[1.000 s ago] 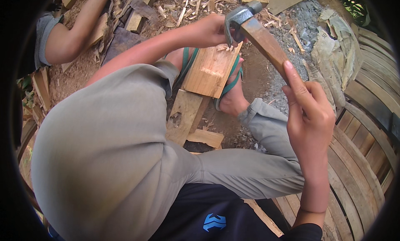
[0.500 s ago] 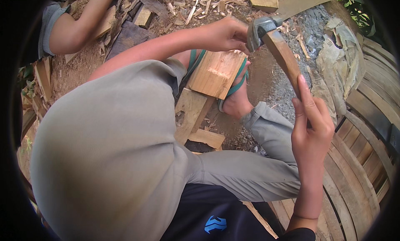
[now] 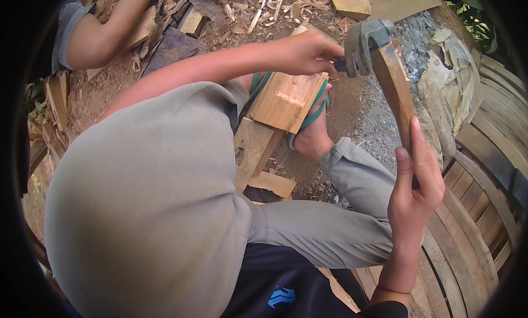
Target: The person carves a rectangular cavity into a piece of wood using a chisel and a hammer, periodically clearing wood shavings by hand.
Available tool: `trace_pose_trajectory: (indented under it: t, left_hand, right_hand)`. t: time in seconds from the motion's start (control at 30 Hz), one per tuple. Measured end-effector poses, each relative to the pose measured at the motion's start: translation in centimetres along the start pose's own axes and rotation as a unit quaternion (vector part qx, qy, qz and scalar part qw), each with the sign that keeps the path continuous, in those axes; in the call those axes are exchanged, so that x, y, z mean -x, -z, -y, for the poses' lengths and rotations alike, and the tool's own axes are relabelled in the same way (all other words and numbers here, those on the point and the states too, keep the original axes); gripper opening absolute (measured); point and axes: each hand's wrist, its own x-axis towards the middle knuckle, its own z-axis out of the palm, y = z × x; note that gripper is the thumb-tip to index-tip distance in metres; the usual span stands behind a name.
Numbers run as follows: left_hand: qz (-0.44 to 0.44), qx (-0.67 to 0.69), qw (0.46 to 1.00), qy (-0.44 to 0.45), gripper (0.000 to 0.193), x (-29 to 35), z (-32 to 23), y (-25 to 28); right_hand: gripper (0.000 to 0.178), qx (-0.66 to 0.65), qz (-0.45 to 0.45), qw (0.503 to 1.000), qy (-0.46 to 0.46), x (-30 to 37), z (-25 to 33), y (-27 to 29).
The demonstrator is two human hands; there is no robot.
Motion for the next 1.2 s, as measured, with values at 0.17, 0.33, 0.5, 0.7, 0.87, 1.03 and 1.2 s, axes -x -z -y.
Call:
trace_pose_trajectory:
  t: [0.17,0.33,0.5,0.7,0.87,1.03,1.2]
  left_hand:
    - [0.033,-0.128,0.99,-0.038,0.036,-3.0,-0.6,-1.6]
    - [-0.039,0.0,0.999,0.031,0.032,-1.9,0.6,1.2]
    - [-0.059,0.075,0.994,0.05,0.029,0.8,0.1,3.3]
    - [-0.062,0.069,0.995,0.036,0.028,0.8,0.4,3.3]
    - [-0.047,0.063,0.996,0.043,0.032,0.8,0.4,2.9]
    - [-0.049,0.05,0.997,0.038,0.031,1.1,0.8,2.4]
    - [-0.039,0.038,0.997,0.051,0.035,1.2,-0.5,2.0]
  right_hand:
    - [0.043,-0.036,-0.004,0.999,-0.035,0.4,-1.2,-0.2]
    - [0.042,-0.034,-0.021,0.997,-0.071,1.2,-1.7,1.3]
    - [0.042,-0.053,-0.039,0.997,-0.044,0.3,-2.2,0.8]
    - [0.042,-0.077,0.016,0.992,-0.101,0.1,-2.0,1.0]
    - [0.043,-0.073,-0.033,0.995,-0.059,-0.2,-2.0,0.4]
    - [0.042,-0.084,-0.038,0.995,-0.045,-0.4,-1.8,0.0]
    - [0.044,-0.051,-0.02,0.998,0.008,-0.9,-1.3,-0.2]
